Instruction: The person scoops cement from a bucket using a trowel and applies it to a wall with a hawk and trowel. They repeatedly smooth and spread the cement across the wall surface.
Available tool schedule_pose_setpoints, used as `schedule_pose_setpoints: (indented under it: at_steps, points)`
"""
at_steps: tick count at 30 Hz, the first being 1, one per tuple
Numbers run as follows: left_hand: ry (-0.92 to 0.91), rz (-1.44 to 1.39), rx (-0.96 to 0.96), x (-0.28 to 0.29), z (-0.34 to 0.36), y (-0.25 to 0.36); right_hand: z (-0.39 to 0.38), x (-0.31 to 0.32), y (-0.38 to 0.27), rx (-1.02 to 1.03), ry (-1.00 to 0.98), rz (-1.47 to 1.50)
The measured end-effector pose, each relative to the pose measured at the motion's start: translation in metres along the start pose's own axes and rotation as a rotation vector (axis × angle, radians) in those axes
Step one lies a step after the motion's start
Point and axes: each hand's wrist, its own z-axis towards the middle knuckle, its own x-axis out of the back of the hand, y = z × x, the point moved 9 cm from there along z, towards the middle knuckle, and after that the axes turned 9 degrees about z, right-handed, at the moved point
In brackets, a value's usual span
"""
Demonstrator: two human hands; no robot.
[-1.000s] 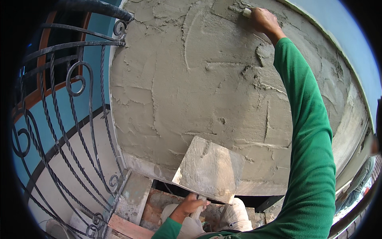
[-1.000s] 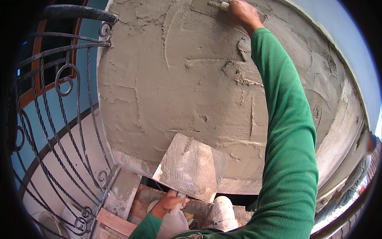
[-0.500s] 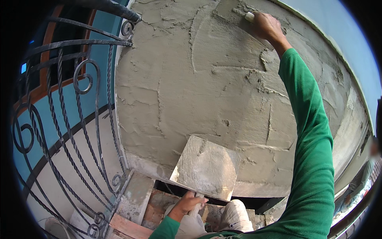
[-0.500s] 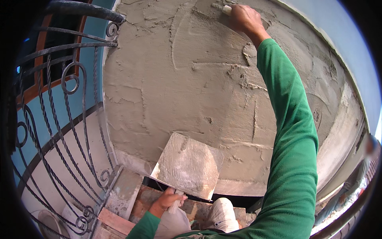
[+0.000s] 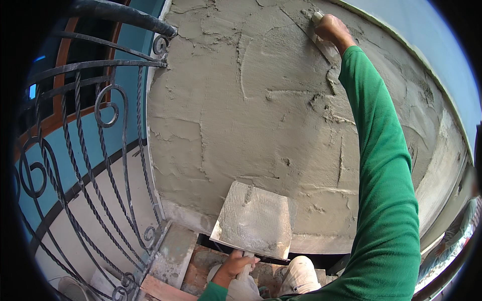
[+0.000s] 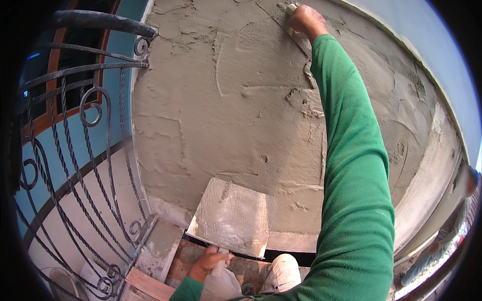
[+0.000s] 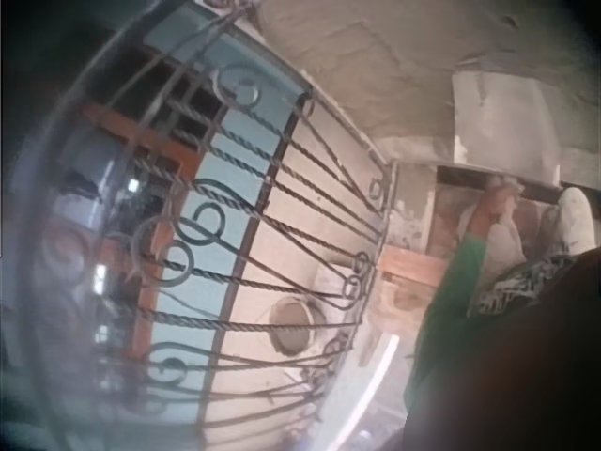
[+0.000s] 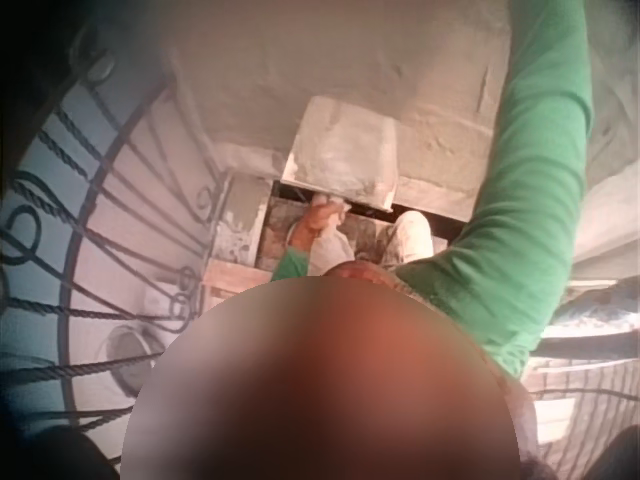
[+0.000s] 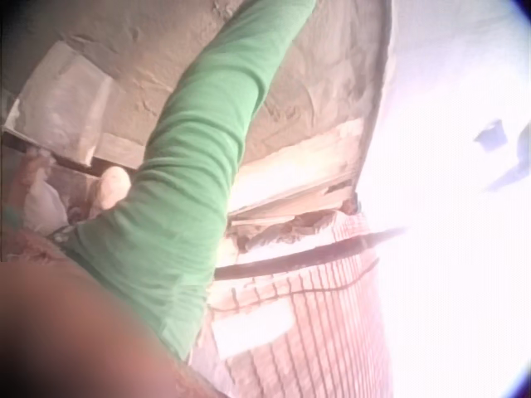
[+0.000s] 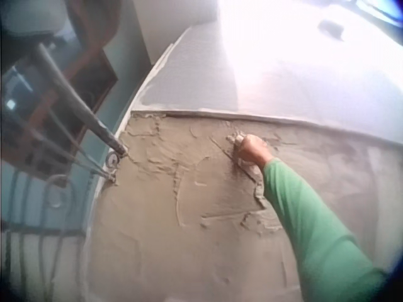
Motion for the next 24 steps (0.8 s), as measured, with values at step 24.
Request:
schedule_pose_setpoints:
  at_steps: [24]
  points:
    - [0.154, -0.179, -0.085, 0.036, -0.05, -0.009, -0.147, -0.145, -0.148, 0.053, -0.187, 0.527]
